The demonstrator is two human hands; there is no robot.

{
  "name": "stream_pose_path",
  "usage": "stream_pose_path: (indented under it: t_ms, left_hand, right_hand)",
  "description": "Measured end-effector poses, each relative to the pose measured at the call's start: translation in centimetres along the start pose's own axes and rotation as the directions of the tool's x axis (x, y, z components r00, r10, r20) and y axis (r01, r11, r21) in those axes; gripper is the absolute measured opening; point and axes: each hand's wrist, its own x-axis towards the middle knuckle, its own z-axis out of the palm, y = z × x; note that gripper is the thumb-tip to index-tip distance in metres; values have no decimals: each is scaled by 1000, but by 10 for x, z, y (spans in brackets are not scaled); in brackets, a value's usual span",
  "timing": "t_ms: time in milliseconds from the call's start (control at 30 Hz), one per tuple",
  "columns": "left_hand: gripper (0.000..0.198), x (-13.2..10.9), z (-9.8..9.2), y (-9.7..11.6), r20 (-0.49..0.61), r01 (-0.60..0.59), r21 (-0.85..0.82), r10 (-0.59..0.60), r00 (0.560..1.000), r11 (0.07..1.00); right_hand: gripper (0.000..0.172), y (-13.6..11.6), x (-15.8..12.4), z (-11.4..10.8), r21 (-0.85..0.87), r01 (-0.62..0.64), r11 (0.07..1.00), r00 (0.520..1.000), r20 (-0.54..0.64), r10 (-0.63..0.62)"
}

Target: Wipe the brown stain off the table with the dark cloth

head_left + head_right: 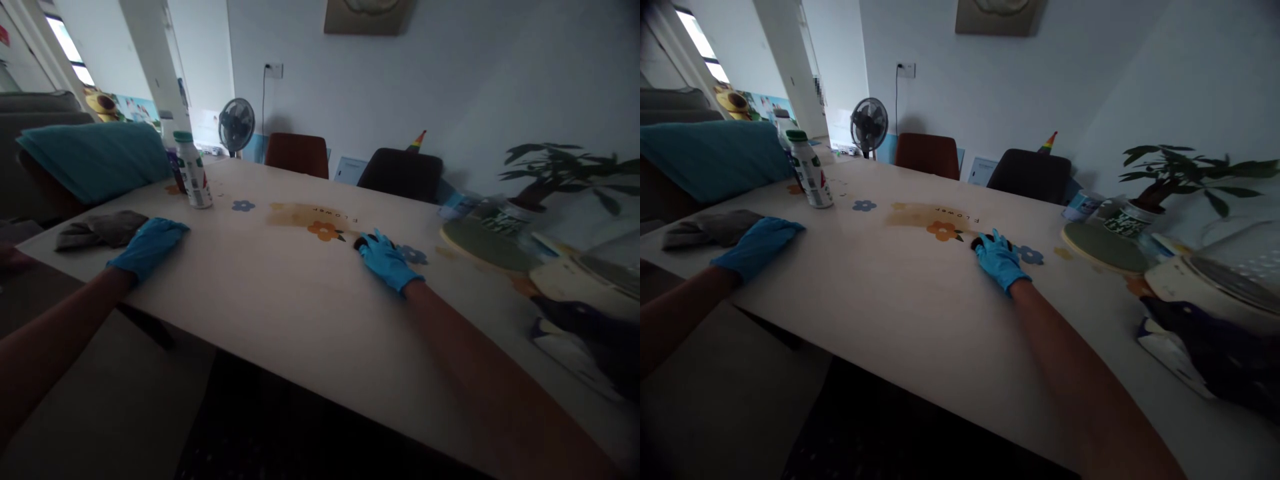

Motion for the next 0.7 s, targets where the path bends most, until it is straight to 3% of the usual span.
stream_pose_path:
  t_ms: [233, 700]
  left_hand:
    - [68, 0, 0, 3, -17, -1, -15, 1, 1000, 1000]
    - [77, -1, -2, 2, -9, -31, 10, 31, 999, 999]
  right_hand:
    - [74, 48, -10, -12, -27, -139, 990, 990, -17, 139]
    - [78, 69, -10, -12, -25, -207, 978, 978, -15, 207]
